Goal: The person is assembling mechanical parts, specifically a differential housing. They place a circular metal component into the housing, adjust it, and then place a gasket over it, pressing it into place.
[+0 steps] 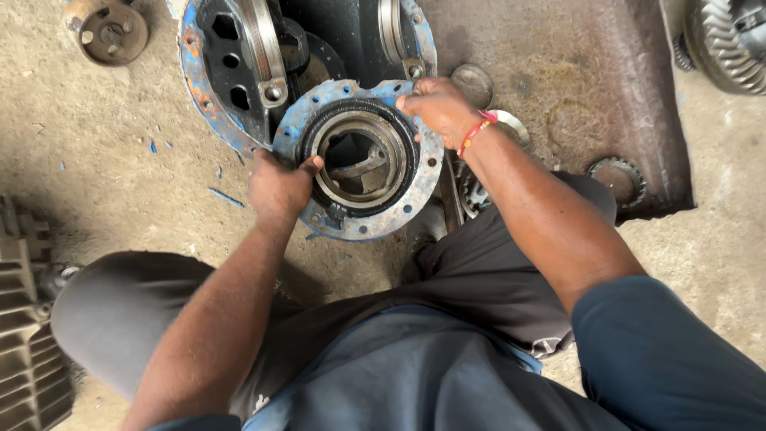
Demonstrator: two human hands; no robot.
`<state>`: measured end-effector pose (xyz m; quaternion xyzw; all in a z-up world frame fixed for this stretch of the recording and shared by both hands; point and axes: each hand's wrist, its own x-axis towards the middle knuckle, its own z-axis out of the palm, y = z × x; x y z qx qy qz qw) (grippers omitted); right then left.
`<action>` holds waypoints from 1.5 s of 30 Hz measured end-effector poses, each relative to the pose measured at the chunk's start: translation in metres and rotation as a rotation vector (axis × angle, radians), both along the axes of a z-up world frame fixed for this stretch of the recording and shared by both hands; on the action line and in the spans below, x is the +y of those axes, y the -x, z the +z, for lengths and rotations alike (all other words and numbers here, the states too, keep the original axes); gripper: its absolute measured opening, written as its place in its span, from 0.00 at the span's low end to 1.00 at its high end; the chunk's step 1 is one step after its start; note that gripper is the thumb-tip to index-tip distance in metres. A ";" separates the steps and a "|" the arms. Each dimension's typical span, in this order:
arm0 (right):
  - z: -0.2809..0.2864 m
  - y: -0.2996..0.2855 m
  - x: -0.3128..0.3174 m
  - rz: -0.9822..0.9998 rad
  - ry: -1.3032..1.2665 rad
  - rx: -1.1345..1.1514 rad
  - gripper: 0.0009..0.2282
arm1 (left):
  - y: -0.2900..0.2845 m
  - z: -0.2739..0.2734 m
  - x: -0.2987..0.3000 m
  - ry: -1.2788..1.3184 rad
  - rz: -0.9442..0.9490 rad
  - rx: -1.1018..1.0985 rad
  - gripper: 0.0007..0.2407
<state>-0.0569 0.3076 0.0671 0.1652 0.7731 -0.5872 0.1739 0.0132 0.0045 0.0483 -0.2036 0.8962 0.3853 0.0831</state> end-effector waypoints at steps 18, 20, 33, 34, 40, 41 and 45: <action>0.002 -0.012 0.002 -0.009 0.021 0.076 0.05 | 0.005 0.015 0.003 0.026 -0.010 -0.053 0.33; 0.012 -0.011 -0.003 -0.026 0.049 0.063 0.05 | 0.004 0.015 0.002 0.033 -0.013 -0.085 0.33; 0.089 -0.007 0.001 0.007 -0.029 0.188 0.07 | 0.022 0.001 0.018 -0.039 0.036 -0.001 0.35; 0.081 -0.012 0.003 -0.004 0.030 0.177 0.08 | 0.021 0.000 0.016 -0.053 0.034 -0.007 0.35; 0.060 -0.020 0.022 0.091 0.351 0.307 0.16 | 0.003 0.006 0.018 -0.120 -0.012 0.340 0.39; 0.059 -0.015 0.022 -0.034 0.274 0.292 0.14 | -0.001 0.008 0.023 -0.177 -0.024 0.416 0.40; 0.048 0.001 0.038 -0.459 0.462 0.440 0.09 | -0.019 -0.008 0.038 -0.094 0.062 0.396 0.32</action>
